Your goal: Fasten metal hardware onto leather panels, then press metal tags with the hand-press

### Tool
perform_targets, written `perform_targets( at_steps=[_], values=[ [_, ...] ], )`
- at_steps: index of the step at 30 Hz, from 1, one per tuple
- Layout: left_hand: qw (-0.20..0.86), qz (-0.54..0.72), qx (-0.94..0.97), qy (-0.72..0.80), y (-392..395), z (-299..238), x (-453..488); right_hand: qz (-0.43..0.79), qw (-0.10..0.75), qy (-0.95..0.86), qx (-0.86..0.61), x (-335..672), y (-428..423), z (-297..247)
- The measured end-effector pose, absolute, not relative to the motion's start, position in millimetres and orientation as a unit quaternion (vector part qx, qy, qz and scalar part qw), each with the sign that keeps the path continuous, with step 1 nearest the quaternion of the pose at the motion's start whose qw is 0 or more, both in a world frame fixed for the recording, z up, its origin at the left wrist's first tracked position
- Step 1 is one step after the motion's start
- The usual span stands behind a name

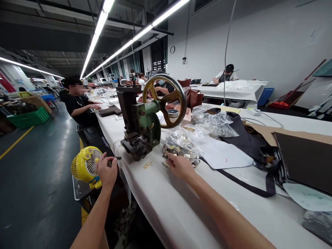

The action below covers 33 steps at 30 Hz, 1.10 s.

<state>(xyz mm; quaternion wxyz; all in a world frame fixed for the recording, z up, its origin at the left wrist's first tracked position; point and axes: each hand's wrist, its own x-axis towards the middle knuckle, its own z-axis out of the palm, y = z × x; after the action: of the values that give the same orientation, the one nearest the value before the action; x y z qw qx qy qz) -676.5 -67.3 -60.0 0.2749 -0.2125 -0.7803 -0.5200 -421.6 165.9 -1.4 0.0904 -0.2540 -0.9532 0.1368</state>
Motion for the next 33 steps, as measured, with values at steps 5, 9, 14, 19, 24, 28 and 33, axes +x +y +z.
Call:
perform_targets(
  at_steps=[5, 9, 14, 19, 24, 28, 33],
  values=[
    [0.281, -0.492, -0.287, -0.773, -49.3, -47.8, -677.7, 0.142, 0.113, -0.951, -0.250, -417.0, 162.7, -24.2],
    [0.206, -0.507, -0.320, -0.773, -1.8, -30.0, -692.5, 0.164, 0.113, -0.951, -0.238, -415.3, 165.7, -21.8],
    [0.171, -0.544, -0.310, -0.761, 16.4, -33.2, -704.0, 0.180, 0.113, -0.950, -0.229, -412.5, 168.3, -23.3],
    [0.168, -0.525, -0.325, -0.768, 7.3, -33.4, -704.8, 0.179, 0.111, -0.949, -0.233, -414.1, 168.7, -22.9],
    [0.180, -0.515, -0.313, -0.778, -11.8, -32.0, -703.3, 0.185, 0.108, -0.949, -0.230, -413.1, 169.4, -22.8],
    [0.143, -0.518, -0.300, -0.788, -12.4, -24.9, -699.5, 0.187, 0.123, -0.948, -0.228, -413.7, 169.2, -23.7],
    [0.049, -0.549, -0.297, -0.780, -7.0, -17.1, -697.9, 0.199, 0.170, -0.935, -0.241, -411.8, 167.1, -23.6]
  ],
)
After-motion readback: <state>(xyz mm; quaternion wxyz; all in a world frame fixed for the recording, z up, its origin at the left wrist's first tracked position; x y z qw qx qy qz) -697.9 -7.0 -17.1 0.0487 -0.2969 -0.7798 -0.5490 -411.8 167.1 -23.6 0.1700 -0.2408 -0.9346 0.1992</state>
